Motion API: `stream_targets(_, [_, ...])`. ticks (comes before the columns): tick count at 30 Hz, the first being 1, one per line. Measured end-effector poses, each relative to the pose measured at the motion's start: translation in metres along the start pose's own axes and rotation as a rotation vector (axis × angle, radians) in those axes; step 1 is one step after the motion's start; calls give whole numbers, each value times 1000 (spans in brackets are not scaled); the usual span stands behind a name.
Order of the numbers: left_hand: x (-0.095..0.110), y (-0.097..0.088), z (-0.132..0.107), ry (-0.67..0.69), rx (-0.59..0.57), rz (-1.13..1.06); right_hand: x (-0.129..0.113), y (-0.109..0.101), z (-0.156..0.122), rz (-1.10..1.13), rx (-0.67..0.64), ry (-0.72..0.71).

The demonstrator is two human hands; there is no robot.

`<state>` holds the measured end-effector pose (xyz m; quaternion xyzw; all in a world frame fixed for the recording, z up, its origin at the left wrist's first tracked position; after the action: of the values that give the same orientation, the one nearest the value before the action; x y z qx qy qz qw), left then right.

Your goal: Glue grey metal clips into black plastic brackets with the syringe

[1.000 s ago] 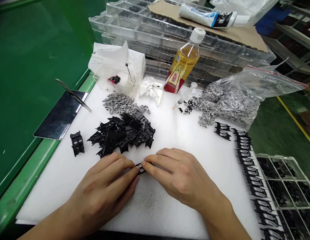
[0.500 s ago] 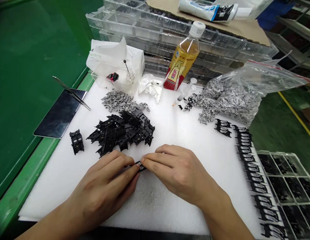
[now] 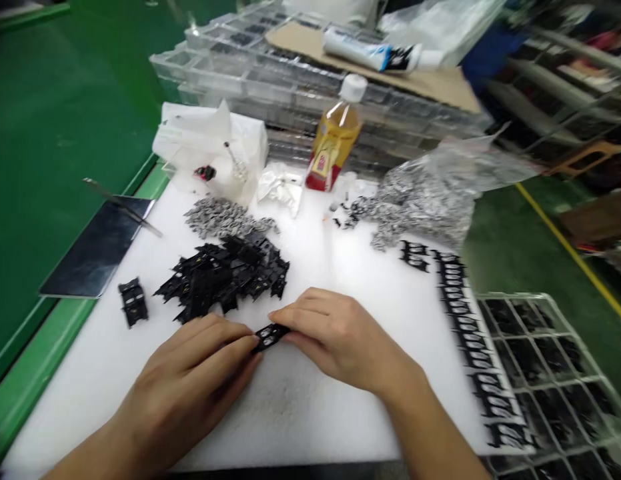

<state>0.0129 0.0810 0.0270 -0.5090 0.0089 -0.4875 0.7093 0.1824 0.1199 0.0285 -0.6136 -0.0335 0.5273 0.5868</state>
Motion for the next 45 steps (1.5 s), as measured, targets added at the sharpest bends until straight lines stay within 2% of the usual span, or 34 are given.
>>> stream_targets(3, [-1, -1, 0, 53, 25, 72, -1, -18, -7, -137, 36, 53])
stream_targets(6, [3, -2, 2, 135, 79, 134, 8, -61, -37, -355, 168, 195])
stream_targets(9, [5, -3, 4, 147, 111, 151, 33, -109, -82, -555, 293, 396])
stream_targets(11, [7, -4, 6, 154, 117, 161, 56, -127, -107, -632, 304, 508])
stream_targets(13, [10, -5, 7, 176, 121, 165, 77, -134, -123, -672, 295, 587])
stream_targets(16, [13, -4, 7, 200, 114, 163, 96, -132, -130, -701, 264, 651])
stream_targets(21, [12, -2, 6, 203, 103, 154, 108, -130, -129, -729, 232, 692])
stream_targets(26, [15, 0, 6, 207, 85, 151, 113, -136, -133, -703, 281, 700])
stream_targets(30, [21, 0, 2, 239, 92, 211, 89, -137, -115, -598, 345, 640])
stream_targets(33, [23, -3, -2, 210, 155, 296, 62, -125, -79, -421, 325, 562])
stream_targets(35, [21, -7, -3, 135, 214, 373, 51, -115, -48, -305, 317, 527])
stream_targets(37, [16, -9, -3, 27, 244, 435, 53, -111, -17, -241, 379, 528])
stream_targets(39, [12, -11, -2, -55, 238, 466, 67, -112, 11, -207, 466, 551])
stream_targets(42, [11, -11, -1, -70, 230, 474, 91, -109, 44, -148, 478, 560])
stream_targets(45, [12, -11, 0, -46, 241, 475, 95, -108, 57, -88, 478, 535])
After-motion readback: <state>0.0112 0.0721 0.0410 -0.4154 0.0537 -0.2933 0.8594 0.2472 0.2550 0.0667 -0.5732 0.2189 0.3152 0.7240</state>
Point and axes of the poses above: each hand's wrist, its own z-axis towards the middle knuckle, its own y-axis out of the palm, x = y × z, the point moved 7 cm from there along z, towards the middle knuckle, and after that the axes turned 2 degrees about y, right-handed, at the moved point
